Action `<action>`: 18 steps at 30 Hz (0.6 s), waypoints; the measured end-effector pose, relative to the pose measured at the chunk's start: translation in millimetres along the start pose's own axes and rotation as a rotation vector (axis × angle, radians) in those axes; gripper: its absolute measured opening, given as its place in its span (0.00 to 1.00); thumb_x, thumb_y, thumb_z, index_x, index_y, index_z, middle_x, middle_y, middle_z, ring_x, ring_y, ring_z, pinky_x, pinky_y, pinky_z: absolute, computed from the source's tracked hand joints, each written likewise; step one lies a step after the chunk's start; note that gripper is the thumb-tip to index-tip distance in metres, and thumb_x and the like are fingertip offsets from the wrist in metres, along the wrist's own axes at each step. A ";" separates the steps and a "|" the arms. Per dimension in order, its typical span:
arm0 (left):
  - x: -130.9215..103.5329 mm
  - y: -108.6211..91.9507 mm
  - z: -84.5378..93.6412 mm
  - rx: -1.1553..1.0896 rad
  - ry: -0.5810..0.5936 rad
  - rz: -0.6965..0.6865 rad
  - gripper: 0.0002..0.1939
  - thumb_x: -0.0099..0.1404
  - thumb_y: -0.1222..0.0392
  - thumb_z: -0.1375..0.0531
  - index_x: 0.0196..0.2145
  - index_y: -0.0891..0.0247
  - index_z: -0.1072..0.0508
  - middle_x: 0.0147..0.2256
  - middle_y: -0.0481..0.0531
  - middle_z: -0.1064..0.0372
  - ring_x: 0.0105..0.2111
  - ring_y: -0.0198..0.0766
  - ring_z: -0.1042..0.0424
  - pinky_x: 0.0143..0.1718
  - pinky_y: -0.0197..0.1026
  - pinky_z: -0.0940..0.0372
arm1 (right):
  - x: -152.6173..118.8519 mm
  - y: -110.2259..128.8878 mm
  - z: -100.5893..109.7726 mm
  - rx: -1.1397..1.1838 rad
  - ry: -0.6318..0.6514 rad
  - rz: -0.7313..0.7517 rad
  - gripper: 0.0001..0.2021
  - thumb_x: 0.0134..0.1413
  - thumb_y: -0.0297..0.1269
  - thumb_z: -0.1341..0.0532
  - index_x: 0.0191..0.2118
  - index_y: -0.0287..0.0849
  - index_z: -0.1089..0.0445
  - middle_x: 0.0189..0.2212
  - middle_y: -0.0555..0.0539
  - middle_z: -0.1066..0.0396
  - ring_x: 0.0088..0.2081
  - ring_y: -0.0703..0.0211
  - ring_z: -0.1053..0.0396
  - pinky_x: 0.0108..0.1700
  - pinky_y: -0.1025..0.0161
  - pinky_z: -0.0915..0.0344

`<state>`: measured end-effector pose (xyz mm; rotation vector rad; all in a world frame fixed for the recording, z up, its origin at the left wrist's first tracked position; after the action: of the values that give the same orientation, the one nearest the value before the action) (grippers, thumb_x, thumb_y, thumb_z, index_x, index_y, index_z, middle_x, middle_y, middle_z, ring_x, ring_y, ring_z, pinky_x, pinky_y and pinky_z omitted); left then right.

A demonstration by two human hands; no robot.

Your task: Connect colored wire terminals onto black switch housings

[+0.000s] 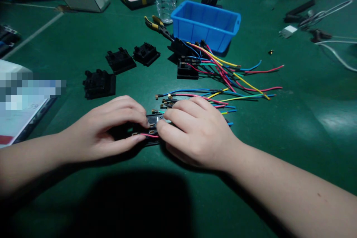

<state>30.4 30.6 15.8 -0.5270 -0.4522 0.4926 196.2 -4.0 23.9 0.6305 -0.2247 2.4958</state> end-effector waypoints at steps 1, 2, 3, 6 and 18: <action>-0.5 0.2 -0.7 0.008 0.001 -0.007 0.04 0.67 0.64 0.41 0.40 0.63 0.29 0.37 0.52 0.28 0.40 0.39 0.31 0.44 0.41 0.36 | 0.1 -0.2 -0.4 0.003 0.002 -0.001 0.08 0.63 0.31 0.43 0.42 0.39 0.26 0.38 0.40 0.23 0.40 0.50 0.29 0.40 0.53 0.34; -1.0 0.3 -1.3 0.020 0.002 -0.013 0.04 0.67 0.63 0.41 0.40 0.63 0.29 0.37 0.52 0.28 0.40 0.39 0.31 0.44 0.41 0.36 | 0.2 -0.4 -1.0 0.006 0.006 0.000 0.09 0.63 0.31 0.43 0.42 0.38 0.26 0.37 0.40 0.24 0.39 0.51 0.29 0.40 0.53 0.35; -1.5 0.3 -1.7 0.036 0.001 -0.017 0.04 0.67 0.63 0.42 0.40 0.63 0.29 0.37 0.53 0.28 0.40 0.39 0.31 0.44 0.42 0.36 | 0.4 -0.6 -1.7 0.008 0.014 -0.001 0.09 0.63 0.31 0.43 0.42 0.37 0.26 0.37 0.40 0.24 0.38 0.51 0.29 0.39 0.53 0.36; -3.0 -1.5 -0.3 0.087 -0.025 -0.026 0.04 0.67 0.64 0.42 0.40 0.62 0.29 0.39 0.54 0.28 0.40 0.40 0.31 0.44 0.43 0.36 | 1.0 -1.6 -4.2 0.020 0.047 -0.016 0.11 0.64 0.33 0.45 0.43 0.36 0.26 0.34 0.40 0.24 0.36 0.52 0.30 0.39 0.54 0.37; -13.7 -19.4 4.7 0.261 -0.107 -0.213 0.09 0.67 0.63 0.42 0.45 0.56 0.28 0.45 0.50 0.22 0.46 0.43 0.29 0.49 0.49 0.38 | 2.1 -2.1 -4.7 0.033 0.080 -0.007 0.13 0.66 0.34 0.47 0.41 0.35 0.27 0.31 0.42 0.24 0.31 0.54 0.33 0.34 0.56 0.41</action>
<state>23.4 10.2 26.7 -0.1989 -0.5312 0.3683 194.0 0.1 20.9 0.5426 -0.1516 2.5160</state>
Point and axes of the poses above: each hand's wrist, its own x-axis towards the middle knuckle, its own z-axis out of the back of the hand, y = z × x, the point moved 5 cm from there along x, towards the middle knuckle
